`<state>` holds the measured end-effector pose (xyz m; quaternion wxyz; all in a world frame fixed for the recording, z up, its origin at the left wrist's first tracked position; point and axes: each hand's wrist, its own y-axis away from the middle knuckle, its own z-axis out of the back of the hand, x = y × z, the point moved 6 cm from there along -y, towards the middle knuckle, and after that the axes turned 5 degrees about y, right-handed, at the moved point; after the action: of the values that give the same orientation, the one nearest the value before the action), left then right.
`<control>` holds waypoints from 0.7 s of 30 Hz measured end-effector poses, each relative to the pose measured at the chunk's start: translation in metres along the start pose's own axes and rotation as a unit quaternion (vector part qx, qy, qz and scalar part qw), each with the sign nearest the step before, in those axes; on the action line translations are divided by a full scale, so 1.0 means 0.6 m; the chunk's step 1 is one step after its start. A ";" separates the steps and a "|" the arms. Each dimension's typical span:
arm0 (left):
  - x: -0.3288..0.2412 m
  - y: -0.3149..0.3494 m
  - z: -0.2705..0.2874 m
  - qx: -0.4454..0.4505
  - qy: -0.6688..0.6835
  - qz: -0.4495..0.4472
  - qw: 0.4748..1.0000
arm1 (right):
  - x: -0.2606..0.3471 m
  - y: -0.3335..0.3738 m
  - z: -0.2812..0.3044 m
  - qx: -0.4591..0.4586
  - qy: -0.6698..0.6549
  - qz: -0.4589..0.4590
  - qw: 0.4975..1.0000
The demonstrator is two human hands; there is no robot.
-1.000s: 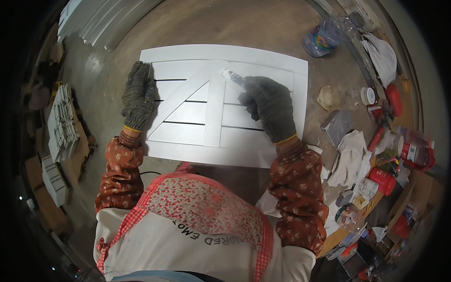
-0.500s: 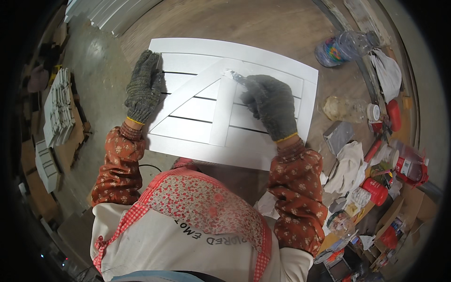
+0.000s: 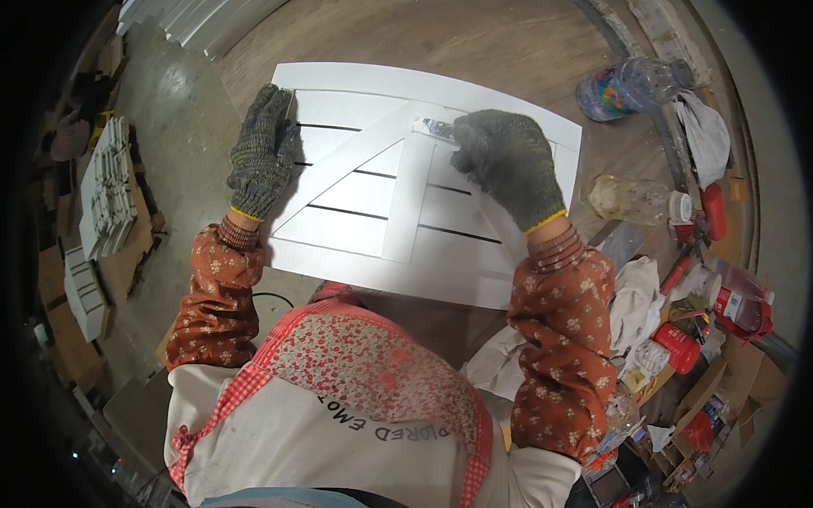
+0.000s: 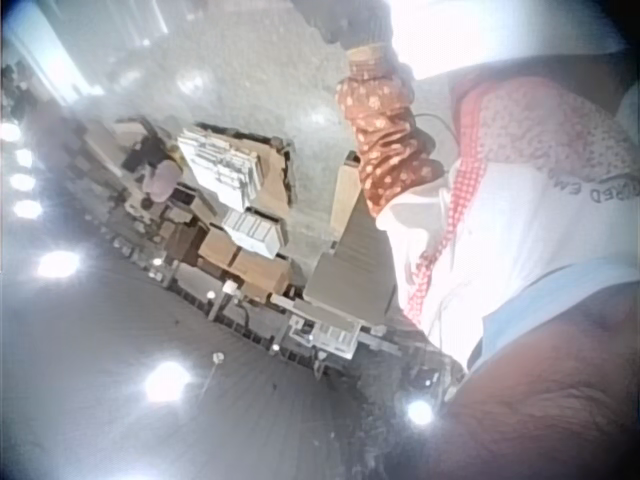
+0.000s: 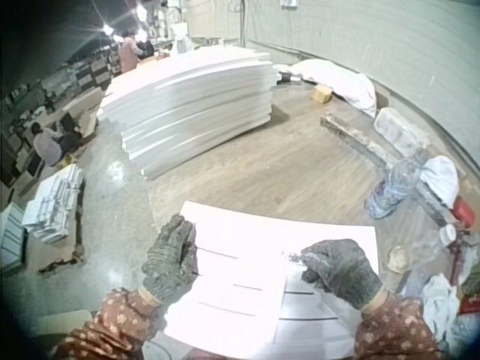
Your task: The person cleans a white wooden panel with a cloth, applies white paste from a container with a small spatula, sands the surface with a sanding block, and scrapes the surface with a small blade.
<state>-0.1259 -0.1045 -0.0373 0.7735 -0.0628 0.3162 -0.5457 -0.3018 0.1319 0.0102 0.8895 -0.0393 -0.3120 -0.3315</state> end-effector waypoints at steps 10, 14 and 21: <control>-0.009 -0.004 0.005 -0.035 0.006 -0.025 0.999 | 0.004 -0.049 0.018 0.047 -0.053 0.126 0.990; -0.012 -0.003 0.006 -0.034 0.009 -0.023 0.999 | 0.001 -0.073 0.022 0.049 0.016 0.095 0.994; -0.005 -0.002 0.002 -0.030 0.016 -0.018 0.999 | 0.007 -0.073 0.032 0.047 -0.108 -0.102 0.988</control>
<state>-0.1269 -0.1029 -0.0346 0.7562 -0.0833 0.3435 -0.5507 -0.3362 0.1010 0.0218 0.8131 -0.0008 -0.4237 -0.3992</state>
